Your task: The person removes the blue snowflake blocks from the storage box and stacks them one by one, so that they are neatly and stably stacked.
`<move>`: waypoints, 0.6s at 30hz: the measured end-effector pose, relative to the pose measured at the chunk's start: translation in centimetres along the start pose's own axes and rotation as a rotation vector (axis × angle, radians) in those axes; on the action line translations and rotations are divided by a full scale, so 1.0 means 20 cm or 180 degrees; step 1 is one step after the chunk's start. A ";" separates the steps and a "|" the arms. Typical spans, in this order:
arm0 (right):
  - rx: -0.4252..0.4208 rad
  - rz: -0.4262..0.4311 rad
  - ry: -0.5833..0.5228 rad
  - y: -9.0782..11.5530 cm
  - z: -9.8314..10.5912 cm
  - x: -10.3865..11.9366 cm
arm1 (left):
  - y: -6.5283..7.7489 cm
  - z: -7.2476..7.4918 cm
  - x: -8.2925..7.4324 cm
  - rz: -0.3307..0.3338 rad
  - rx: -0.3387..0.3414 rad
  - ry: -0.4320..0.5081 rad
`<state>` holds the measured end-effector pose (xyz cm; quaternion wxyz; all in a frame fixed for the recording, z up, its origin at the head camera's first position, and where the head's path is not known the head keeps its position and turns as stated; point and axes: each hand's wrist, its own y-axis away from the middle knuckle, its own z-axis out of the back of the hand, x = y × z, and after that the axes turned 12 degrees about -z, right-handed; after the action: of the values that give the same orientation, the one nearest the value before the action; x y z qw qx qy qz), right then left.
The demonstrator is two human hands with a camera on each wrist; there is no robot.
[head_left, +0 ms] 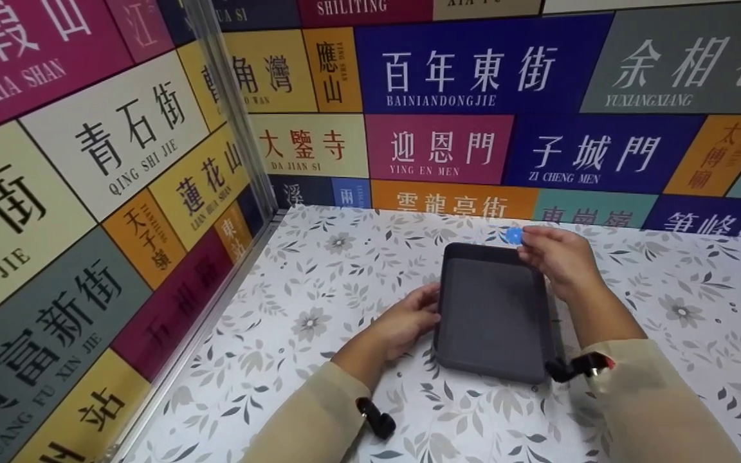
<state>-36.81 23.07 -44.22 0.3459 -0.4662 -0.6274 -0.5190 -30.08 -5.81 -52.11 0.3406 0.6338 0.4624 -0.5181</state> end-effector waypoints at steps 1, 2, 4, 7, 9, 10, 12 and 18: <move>0.0035 0.0031 -0.0027 0.02 0.03 0.00 | 0.00 0.00 0.00 0.0002 -0.0002 0.0003; 0.0058 0.0062 -0.0029 0.03 0.05 -0.01 | 0.00 0.00 0.00 0.0006 -0.0005 0.0006; 0.0109 0.0115 -0.0031 0.07 0.11 -0.02 | 0.00 0.00 0.00 0.0011 -0.0009 0.0007; 0.0104 0.0170 0.0032 0.11 0.20 -0.03 | -0.01 0.00 0.00 0.0009 -0.0008 0.0012; 0.0037 0.0170 0.0068 0.13 0.26 -0.04 | 0.00 0.00 0.00 0.0018 -0.0017 0.0006; -0.0027 0.0145 0.0088 0.14 0.29 -0.05 | 0.00 0.00 0.00 0.0015 -0.0017 -0.0003; -0.0152 0.0082 0.0102 0.15 0.36 -0.07 | 0.00 0.01 0.00 0.0036 -0.0019 -0.0011; -0.0300 -0.0100 0.0019 0.13 0.51 -0.15 | 0.00 0.01 0.00 0.0064 -0.0034 0.0002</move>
<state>-32.82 32.46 -48.37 0.3172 -0.4706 -0.6085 -0.5547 -30.08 -5.96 -52.10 0.3490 0.6368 0.4589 -0.5120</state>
